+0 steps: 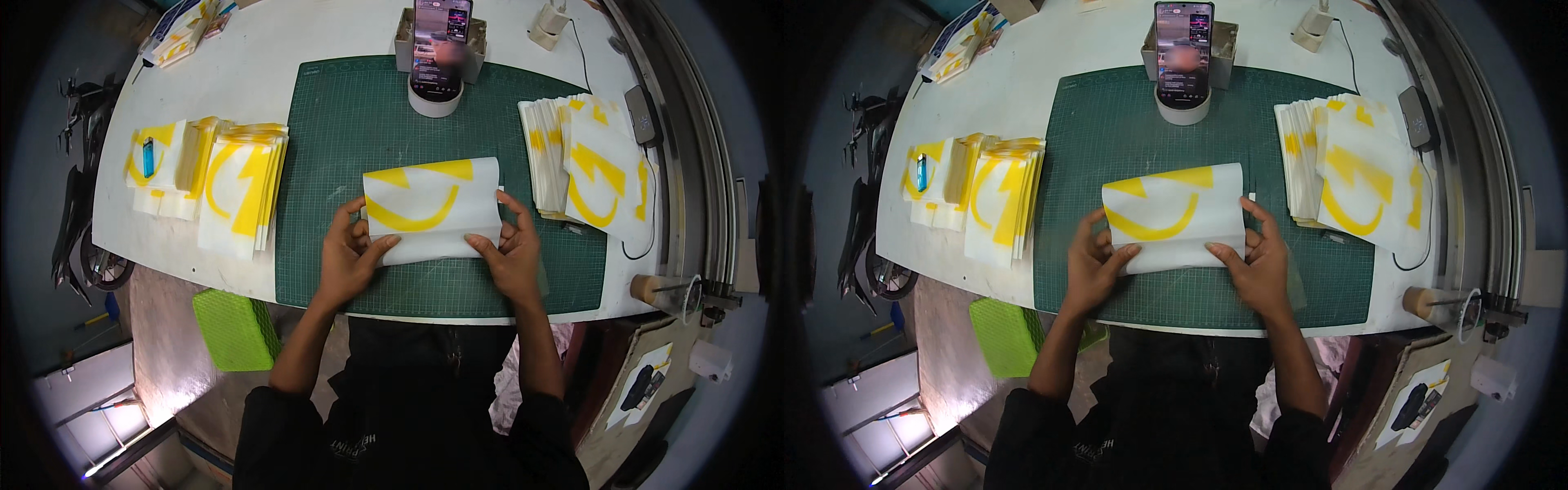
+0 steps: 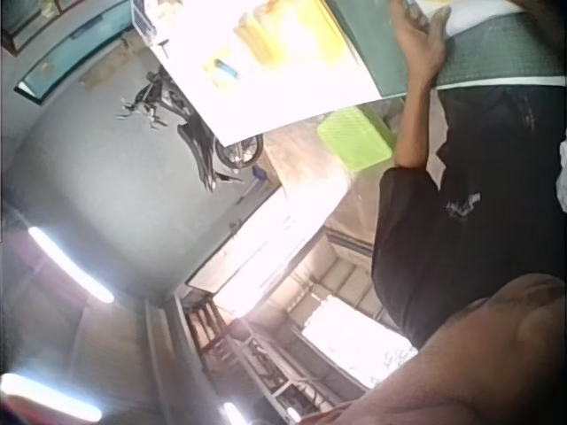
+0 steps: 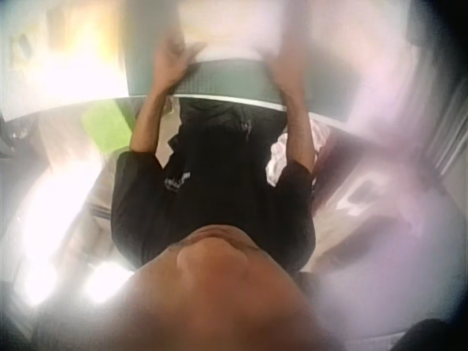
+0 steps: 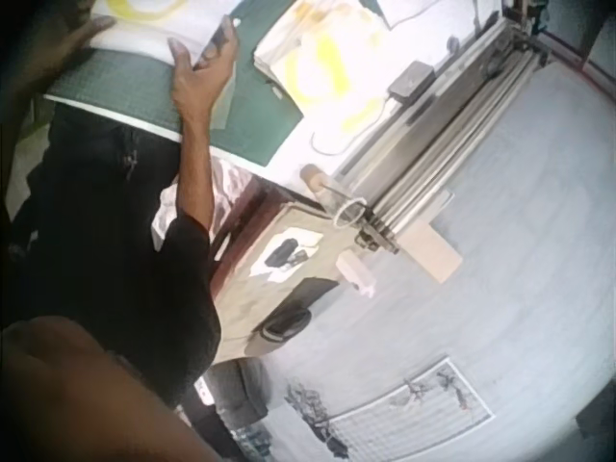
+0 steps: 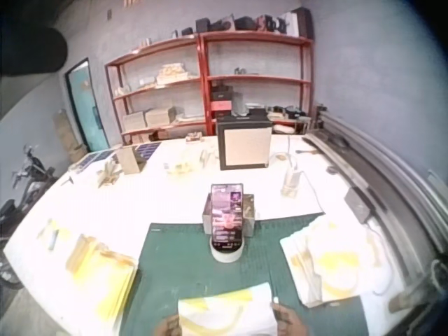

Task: The person weeds a yellow lightning bolt design from a white sticker sheet using a clear plastic squeegee. They repeatedly rub the design to remove the negative space, then peel the backing to reveal the final sticker. The process is repeated for multiple sheets on a green cutting mat.

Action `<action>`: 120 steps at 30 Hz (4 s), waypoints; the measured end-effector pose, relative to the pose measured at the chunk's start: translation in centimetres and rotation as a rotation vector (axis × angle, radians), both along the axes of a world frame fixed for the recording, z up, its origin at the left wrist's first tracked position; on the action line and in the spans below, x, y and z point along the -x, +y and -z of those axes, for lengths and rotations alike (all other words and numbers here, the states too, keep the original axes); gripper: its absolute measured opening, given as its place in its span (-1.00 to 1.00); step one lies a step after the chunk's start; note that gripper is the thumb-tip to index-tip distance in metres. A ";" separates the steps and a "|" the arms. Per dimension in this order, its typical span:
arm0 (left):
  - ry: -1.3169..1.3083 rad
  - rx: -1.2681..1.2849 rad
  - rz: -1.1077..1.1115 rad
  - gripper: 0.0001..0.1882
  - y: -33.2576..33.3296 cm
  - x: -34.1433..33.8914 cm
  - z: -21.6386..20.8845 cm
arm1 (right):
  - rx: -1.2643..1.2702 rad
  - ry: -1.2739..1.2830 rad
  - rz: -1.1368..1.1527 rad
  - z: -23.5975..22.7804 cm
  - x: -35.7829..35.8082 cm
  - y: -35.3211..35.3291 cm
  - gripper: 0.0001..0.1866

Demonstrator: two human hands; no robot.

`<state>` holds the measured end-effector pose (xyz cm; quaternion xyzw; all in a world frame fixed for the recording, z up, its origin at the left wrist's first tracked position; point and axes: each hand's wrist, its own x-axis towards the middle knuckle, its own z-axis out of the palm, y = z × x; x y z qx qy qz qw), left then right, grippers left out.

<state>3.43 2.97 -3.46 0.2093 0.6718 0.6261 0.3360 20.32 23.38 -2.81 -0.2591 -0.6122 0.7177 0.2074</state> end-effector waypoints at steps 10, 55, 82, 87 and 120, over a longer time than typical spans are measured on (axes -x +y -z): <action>0.100 0.036 0.009 -0.16 0.7 -0.3 -0.4 | -0.012 -0.080 0.061 -0.3 -1.0 -0.1 -0.14; 1.190 0.437 0.377 -0.30 1.8 -7.6 0.0 | -1.146 -0.255 0.117 1.7 -5.4 -4.5 -0.57; 1.175 0.450 0.388 -0.31 0.7 -8.2 0.5 | -1.336 -0.644 -0.142 1.3 -5.7 -8.4 -0.36; 1.152 0.463 0.411 -0.28 0.7 -8.4 0.3 | -1.350 -0.699 -0.129 1.1 -6.2 -8.1 -0.33; 1.117 0.504 0.404 -0.24 0.5 -8.9 0.5 | -1.232 -0.500 -0.103 1.6 -4.7 -7.7 -0.48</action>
